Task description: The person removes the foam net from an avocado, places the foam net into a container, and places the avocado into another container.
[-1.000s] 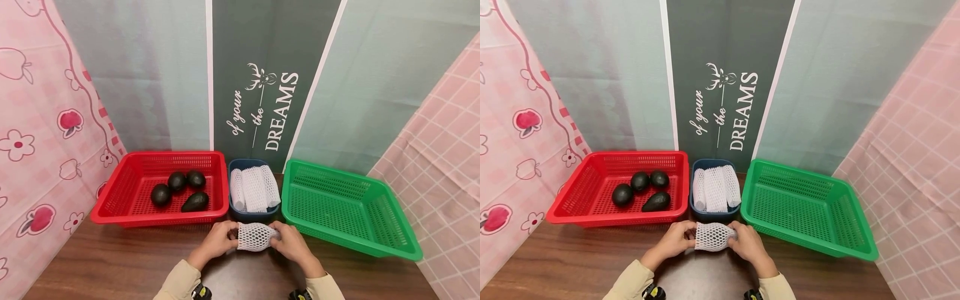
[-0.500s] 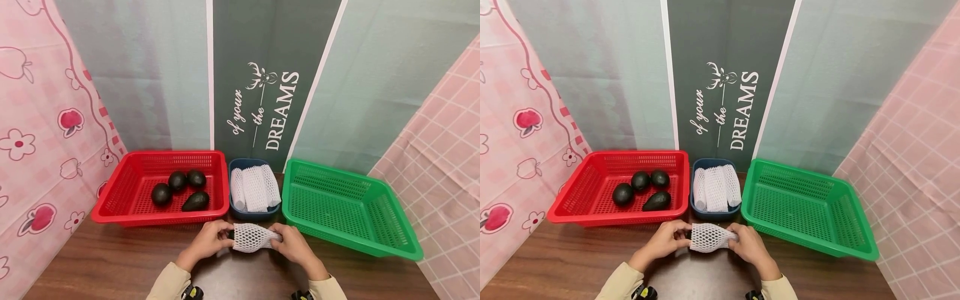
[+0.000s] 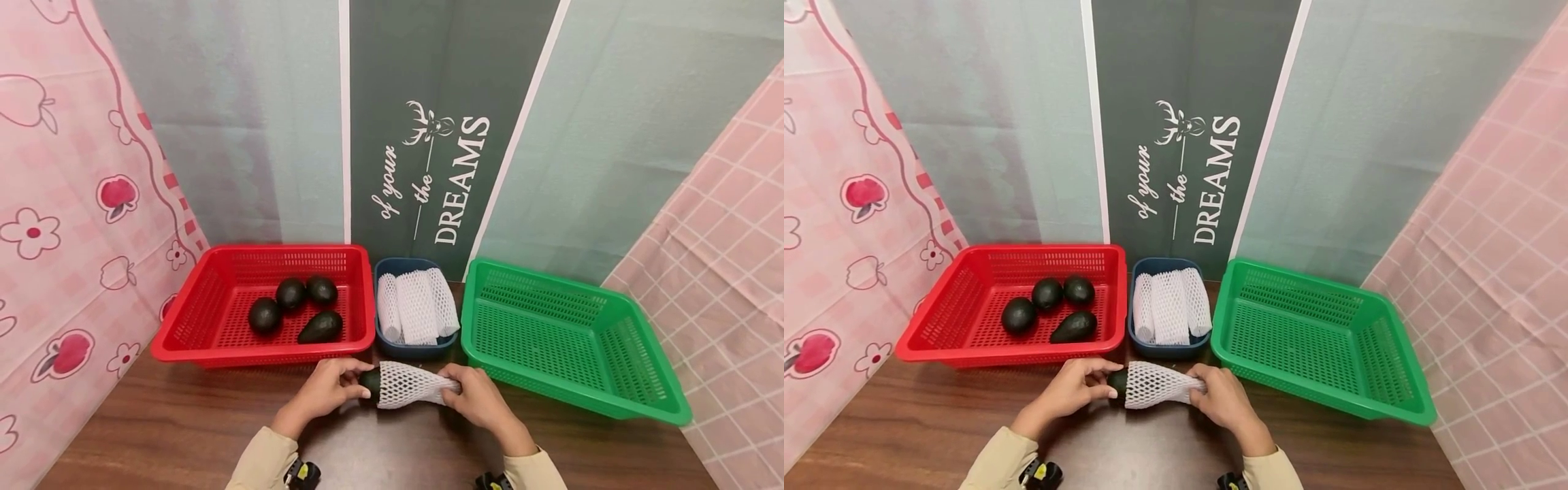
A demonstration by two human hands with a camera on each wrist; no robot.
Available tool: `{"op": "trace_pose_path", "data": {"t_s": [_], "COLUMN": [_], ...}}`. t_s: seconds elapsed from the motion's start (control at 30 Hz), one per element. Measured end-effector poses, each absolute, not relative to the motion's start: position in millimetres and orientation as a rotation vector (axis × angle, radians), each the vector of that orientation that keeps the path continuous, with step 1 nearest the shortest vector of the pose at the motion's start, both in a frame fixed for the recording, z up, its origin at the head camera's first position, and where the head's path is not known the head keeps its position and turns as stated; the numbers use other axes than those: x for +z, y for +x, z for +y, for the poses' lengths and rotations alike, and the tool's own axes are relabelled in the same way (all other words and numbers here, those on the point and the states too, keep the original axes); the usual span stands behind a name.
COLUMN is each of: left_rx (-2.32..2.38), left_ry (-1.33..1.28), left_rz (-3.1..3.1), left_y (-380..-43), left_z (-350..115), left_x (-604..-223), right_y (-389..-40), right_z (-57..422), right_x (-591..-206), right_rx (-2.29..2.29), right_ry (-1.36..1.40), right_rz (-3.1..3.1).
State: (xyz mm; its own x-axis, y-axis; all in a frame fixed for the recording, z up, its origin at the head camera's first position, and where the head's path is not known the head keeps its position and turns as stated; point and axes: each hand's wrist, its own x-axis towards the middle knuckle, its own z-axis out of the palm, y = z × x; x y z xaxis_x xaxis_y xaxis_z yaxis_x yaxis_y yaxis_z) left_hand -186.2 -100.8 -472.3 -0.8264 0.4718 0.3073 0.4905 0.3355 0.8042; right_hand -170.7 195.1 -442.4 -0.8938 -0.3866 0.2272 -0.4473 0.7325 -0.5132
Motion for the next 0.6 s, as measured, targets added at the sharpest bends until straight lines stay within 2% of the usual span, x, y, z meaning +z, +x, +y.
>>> {"op": "trace_pose_path", "data": {"t_s": [0.6], "left_rx": [-1.538], "left_ry": [-0.839], "left_rz": [-2.631], "left_y": [-184.3], "left_z": [-104.8], "left_x": [-474.5], "right_y": [-170.9], "right_z": [198.3], "right_x": [-443.5], "right_rx": [0.83], "right_ry": [0.679], "right_rz": [-2.867]}}
